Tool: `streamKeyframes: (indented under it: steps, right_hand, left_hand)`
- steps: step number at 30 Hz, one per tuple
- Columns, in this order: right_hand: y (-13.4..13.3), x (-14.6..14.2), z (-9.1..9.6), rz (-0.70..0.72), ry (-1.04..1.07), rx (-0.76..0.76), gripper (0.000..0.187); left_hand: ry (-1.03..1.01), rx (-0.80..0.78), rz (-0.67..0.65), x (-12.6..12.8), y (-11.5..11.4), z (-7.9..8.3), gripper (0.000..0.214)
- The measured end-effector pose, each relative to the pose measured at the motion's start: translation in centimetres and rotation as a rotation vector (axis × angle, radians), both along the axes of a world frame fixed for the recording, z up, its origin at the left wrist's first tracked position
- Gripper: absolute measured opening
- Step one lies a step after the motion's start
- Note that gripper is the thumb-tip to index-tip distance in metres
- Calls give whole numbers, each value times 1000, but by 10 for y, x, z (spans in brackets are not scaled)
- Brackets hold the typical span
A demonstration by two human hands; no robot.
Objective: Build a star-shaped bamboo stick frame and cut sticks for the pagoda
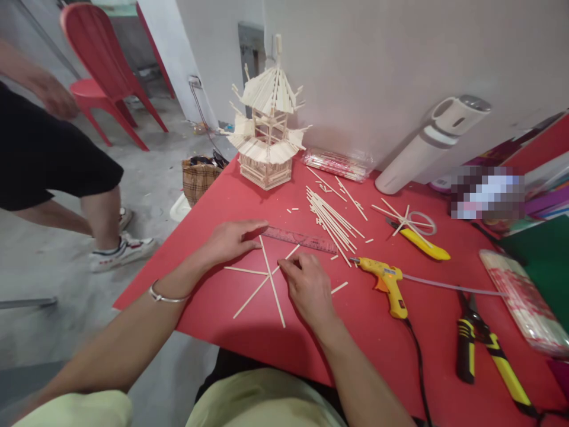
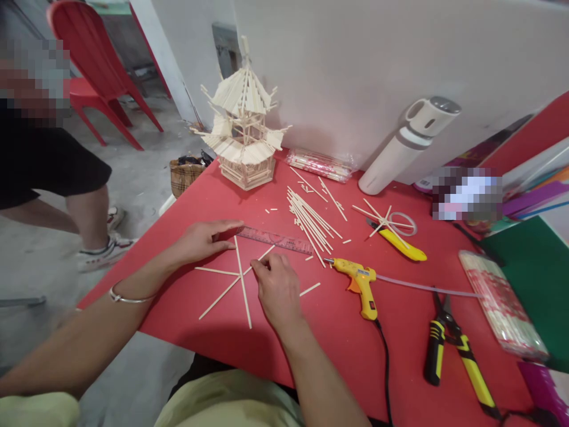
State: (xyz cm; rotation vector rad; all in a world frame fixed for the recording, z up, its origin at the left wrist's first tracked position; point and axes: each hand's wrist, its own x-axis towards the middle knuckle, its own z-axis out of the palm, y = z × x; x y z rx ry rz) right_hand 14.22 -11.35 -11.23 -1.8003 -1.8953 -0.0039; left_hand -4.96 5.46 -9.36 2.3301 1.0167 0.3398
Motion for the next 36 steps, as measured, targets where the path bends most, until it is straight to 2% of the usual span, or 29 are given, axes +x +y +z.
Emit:
streamKeyframes:
  steps: [10, 18, 23, 36]
  right_hand:
    - [-1, 1, -2, 8, 10, 10, 28]
    - [0, 1, 0, 7, 7, -11, 29]
    - [0, 1, 1, 10, 16, -9, 29]
    - [-1, 1, 0, 9, 14, -2, 30]
  left_hand:
    - [35, 28, 12, 1, -3, 3, 50]
    - [-2, 58, 24, -2, 0, -6, 51]
    - [-47, 71, 1, -3, 0, -11, 49]
    - [-57, 112, -54, -2, 0, -10, 41]
